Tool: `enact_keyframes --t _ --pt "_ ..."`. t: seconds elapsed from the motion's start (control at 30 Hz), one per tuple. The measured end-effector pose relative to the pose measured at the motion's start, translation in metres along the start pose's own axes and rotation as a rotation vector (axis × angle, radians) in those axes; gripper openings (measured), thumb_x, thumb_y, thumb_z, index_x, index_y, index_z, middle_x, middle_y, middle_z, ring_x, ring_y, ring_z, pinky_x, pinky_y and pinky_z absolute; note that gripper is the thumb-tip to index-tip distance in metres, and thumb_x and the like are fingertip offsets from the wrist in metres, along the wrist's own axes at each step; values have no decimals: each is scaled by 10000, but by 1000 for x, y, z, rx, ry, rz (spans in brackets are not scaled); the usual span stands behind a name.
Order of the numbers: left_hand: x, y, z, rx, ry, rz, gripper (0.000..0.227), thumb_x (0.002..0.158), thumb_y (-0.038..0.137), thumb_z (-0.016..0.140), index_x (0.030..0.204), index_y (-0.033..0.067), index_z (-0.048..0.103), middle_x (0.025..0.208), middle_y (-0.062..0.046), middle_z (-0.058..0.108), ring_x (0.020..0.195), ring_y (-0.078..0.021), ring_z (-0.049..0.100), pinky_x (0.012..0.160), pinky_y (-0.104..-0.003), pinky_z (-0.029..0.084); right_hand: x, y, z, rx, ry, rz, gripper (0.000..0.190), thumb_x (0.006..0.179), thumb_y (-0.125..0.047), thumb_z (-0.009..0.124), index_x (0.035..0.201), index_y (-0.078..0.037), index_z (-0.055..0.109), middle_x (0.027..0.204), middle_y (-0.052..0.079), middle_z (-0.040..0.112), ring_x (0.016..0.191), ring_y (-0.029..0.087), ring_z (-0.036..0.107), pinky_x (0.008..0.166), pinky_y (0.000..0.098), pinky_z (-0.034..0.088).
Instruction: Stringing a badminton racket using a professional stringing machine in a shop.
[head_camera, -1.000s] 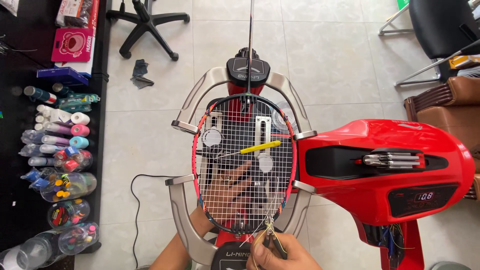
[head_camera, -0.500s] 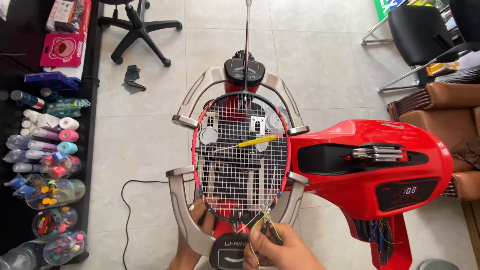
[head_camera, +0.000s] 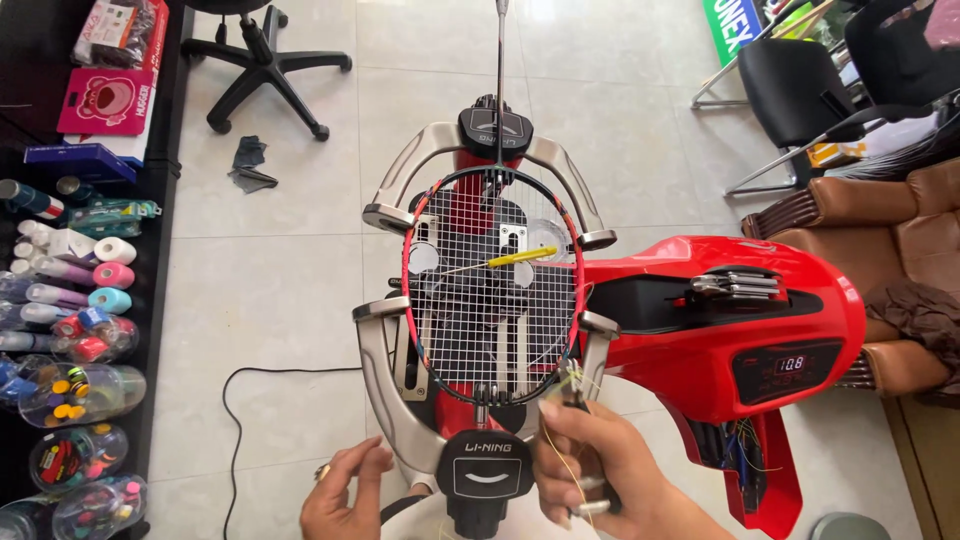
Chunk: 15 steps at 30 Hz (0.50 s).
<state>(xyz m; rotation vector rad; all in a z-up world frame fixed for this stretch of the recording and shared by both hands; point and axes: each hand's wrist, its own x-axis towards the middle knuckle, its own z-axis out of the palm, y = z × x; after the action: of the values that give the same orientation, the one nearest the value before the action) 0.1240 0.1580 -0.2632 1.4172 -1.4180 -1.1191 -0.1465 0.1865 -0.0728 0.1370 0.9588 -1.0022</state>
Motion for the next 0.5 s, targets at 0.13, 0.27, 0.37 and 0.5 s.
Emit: enact_keyframes --t 0.13,0.27,0.37,0.5 --pt "-4 -1 -18 -53 114 -41 163 932 23 695 1081 24 762 821 -89 760 789 -159 742 838 -297 580 -15 17 -19 19 -38 -103 311 936 -258 614 731 -93 448 529 54 437 430 188 479 434 374 455" --pt "-2 -7 -27 237 129 90 152 914 90 727 1060 63 760 864 -72 763 642 -144 681 531 -293 448 -34 44 -80 30 -363 -396 309 971 -237 626 772 -91 440 572 75 408 535 200 484 509 344 445" --pt "8 -3 -29 240 105 726 118 937 88 700 1054 76 688 899 -53 704 841 -213 678 814 -346 542 -46 49 -109 -33 -556 -528 320 1016 -242 646 838 -55 457 668 115 446 626 217 494 649 361 476" --pt "-14 -31 -27 517 -467 913 177 777 161 838 863 112 691 722 -13 707 619 -176 687 559 -328 530 -50 41 -159 183 -518 -356 298 897 -328 602 915 -48 502 698 97 512 631 217 557 678 416 530"
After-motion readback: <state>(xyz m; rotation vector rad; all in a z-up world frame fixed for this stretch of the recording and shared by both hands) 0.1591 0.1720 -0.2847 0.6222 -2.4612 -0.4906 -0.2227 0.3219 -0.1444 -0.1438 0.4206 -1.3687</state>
